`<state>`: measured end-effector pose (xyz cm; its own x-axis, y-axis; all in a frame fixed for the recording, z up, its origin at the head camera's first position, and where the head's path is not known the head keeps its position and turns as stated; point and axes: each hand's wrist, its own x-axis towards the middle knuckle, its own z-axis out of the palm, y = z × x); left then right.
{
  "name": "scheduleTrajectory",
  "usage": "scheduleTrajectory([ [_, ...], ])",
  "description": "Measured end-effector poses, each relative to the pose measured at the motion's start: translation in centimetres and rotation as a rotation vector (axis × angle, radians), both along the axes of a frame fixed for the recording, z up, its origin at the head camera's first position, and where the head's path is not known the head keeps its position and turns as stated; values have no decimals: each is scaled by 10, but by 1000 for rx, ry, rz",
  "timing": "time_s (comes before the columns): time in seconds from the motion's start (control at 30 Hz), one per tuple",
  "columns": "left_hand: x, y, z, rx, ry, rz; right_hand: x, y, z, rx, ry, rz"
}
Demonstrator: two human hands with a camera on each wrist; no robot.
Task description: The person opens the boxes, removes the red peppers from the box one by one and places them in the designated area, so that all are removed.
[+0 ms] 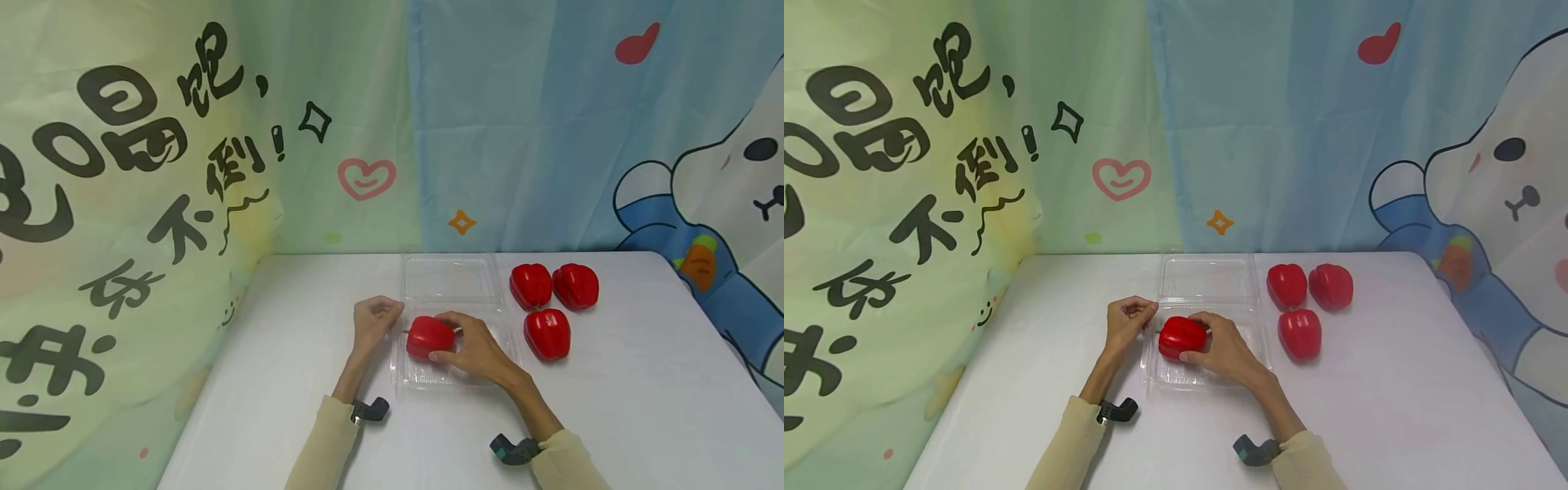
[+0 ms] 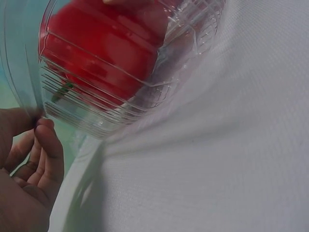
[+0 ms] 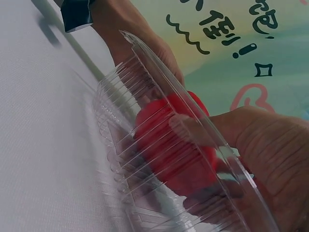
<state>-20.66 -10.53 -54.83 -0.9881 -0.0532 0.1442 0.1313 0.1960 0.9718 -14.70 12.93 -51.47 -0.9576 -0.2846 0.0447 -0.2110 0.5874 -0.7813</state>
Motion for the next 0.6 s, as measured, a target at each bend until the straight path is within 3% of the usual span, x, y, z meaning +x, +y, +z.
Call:
scheduleTrajectory([
  [0.6, 0, 0, -1, 35, 7, 6, 7, 6, 6, -44, 14, -27],
])
